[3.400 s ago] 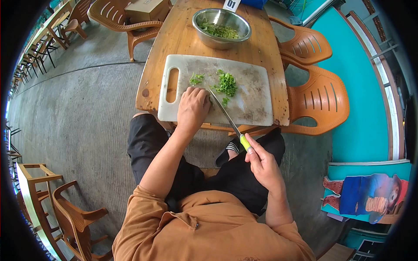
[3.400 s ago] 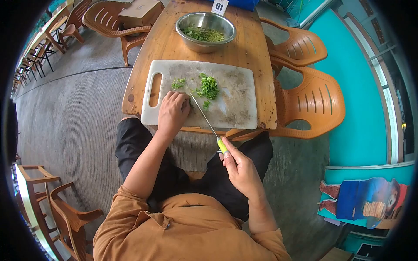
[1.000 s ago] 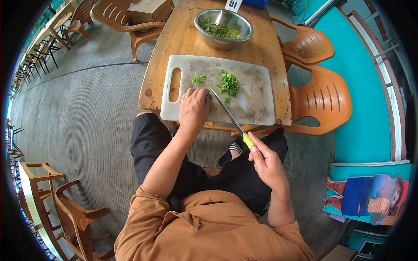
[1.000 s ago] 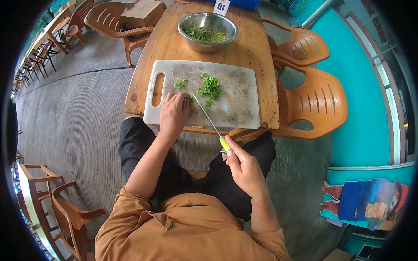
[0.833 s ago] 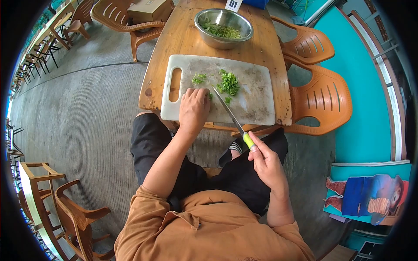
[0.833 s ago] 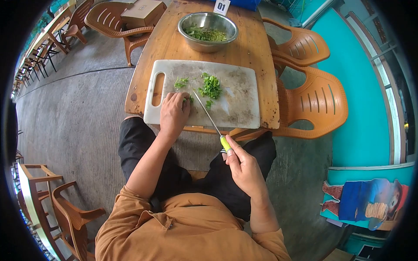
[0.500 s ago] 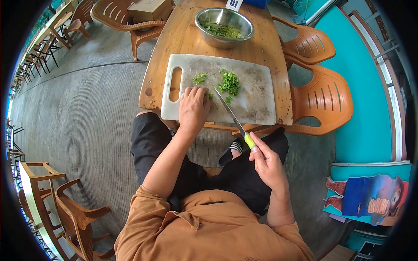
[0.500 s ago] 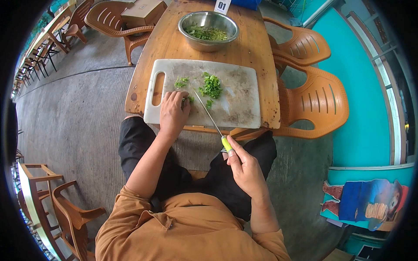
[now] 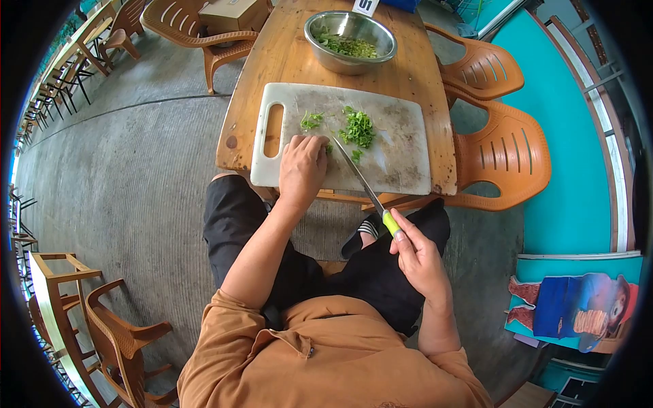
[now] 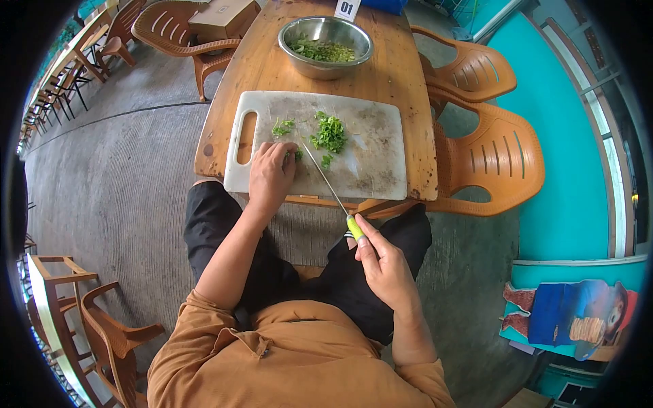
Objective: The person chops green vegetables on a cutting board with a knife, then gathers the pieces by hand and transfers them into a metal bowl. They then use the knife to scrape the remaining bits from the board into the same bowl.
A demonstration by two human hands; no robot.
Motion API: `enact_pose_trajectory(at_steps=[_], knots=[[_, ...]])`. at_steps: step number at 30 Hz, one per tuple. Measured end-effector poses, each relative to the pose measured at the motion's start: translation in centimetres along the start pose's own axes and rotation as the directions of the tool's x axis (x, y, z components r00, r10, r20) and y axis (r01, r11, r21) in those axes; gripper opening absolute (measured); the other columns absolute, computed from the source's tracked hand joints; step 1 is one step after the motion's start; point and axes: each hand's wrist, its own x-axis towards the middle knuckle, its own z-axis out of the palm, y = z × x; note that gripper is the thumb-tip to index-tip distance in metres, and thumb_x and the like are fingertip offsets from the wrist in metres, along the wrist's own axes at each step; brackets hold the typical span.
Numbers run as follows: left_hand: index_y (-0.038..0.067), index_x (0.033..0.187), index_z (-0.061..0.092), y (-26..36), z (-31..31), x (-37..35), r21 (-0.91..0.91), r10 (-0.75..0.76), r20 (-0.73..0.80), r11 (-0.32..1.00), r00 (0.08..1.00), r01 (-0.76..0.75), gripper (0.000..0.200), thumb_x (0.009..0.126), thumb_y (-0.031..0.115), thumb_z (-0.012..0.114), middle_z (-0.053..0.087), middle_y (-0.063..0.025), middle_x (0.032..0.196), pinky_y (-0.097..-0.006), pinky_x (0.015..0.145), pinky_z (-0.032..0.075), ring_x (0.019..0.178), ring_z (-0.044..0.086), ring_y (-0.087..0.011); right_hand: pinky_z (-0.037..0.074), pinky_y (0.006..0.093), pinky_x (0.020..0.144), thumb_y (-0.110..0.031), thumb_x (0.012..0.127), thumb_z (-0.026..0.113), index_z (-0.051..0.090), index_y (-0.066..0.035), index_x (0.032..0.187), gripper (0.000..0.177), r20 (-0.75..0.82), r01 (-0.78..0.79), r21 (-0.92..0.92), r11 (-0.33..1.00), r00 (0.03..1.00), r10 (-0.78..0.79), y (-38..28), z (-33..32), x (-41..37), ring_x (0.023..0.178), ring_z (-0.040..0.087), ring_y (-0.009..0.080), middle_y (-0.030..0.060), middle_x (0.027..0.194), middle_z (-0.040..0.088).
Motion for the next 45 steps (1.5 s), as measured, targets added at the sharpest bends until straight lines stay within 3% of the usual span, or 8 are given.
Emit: enact_pose_trajectory(at_steps=[6, 13, 15, 21, 29, 45], knots=[[0.007, 0.111, 0.071, -0.1, 0.2, 0.0, -0.003, -0.003, -0.007, 1.000, 1.000, 0.003, 0.020, 0.091, 0.005, 0.073, 0.074, -0.0081, 0.102, -0.0429, 0.094, 0.052, 0.104, 0.066, -0.0305, 0.058, 0.0311, 0.081, -0.015, 0.113, 0.057, 0.054, -0.010, 0.159, 0.046, 0.006, 0.040, 0.015, 0.999, 0.999, -0.040, -0.2, 0.3, 0.0, 0.080, 0.065, 0.0133, 0.0125, 0.108, 0.079], [0.006, 0.112, 0.071, 0.0, 0.1, -0.1, 0.015, -0.011, 0.011, 1.000, 1.000, 0.011, 0.023, 0.089, 0.007, 0.073, 0.070, -0.0103, 0.108, -0.0440, 0.096, 0.051, 0.107, 0.064, -0.0318, 0.058, 0.0316, 0.082, -0.015, 0.112, 0.057, 0.054, -0.007, 0.158, 0.046, 0.003, 0.057, -0.089, 0.994, 0.998, -0.057, -0.9, 0.5, 0.3, 0.082, 0.066, 0.0141, 0.0152, 0.112, 0.079], [0.006, 0.112, 0.072, 0.1, 0.1, -0.1, 0.040, 0.013, -0.047, 0.999, 0.999, -0.011, 0.024, 0.088, 0.011, 0.075, 0.067, -0.0109, 0.111, -0.0452, 0.098, 0.049, 0.109, 0.062, -0.0324, 0.058, 0.0316, 0.083, -0.015, 0.112, 0.057, 0.054, -0.007, 0.158, 0.046, -0.001, 0.066, -0.109, 0.992, 0.998, -0.066, -0.9, 0.5, 0.2, 0.082, 0.067, 0.0141, 0.0157, 0.112, 0.079], [0.007, 0.106, 0.075, 0.6, 0.0, 0.0, 0.124, -0.067, 0.003, 0.990, 0.998, 0.067, 0.023, 0.089, 0.021, 0.079, 0.066, -0.0097, 0.108, -0.0445, 0.098, 0.048, 0.109, 0.061, -0.0311, 0.057, 0.0312, 0.084, -0.015, 0.113, 0.057, 0.054, -0.006, 0.158, 0.046, -0.008, 0.077, -0.088, 0.993, 0.997, -0.078, -0.5, 0.6, 0.2, 0.082, 0.066, 0.0139, 0.0161, 0.111, 0.078], [0.008, 0.096, 0.078, 0.3, 0.3, 0.2, 0.107, -0.084, 0.000, 0.991, 0.996, 0.084, 0.014, 0.090, 0.020, 0.078, 0.068, -0.0065, 0.102, -0.0428, 0.095, 0.047, 0.104, 0.062, -0.0294, 0.058, 0.0298, 0.081, -0.015, 0.113, 0.057, 0.053, -0.009, 0.159, 0.047, -0.002, 0.035, 0.040, 0.999, 0.999, -0.035, 0.6, 0.3, 0.1, 0.082, 0.064, 0.0120, 0.0107, 0.106, 0.078], [0.009, 0.097, 0.079, 0.1, 0.3, 0.3, 0.116, -0.071, 0.021, 0.991, 0.997, 0.068, 0.011, 0.090, 0.016, 0.076, 0.069, -0.0046, 0.101, -0.0421, 0.093, 0.047, 0.103, 0.062, -0.0286, 0.057, 0.0299, 0.080, -0.014, 0.113, 0.057, 0.054, -0.007, 0.158, 0.046, 0.012, 0.027, -0.015, 1.000, 1.000, -0.026, -0.5, 0.8, 0.2, 0.080, 0.062, 0.0125, 0.0117, 0.109, 0.078]])
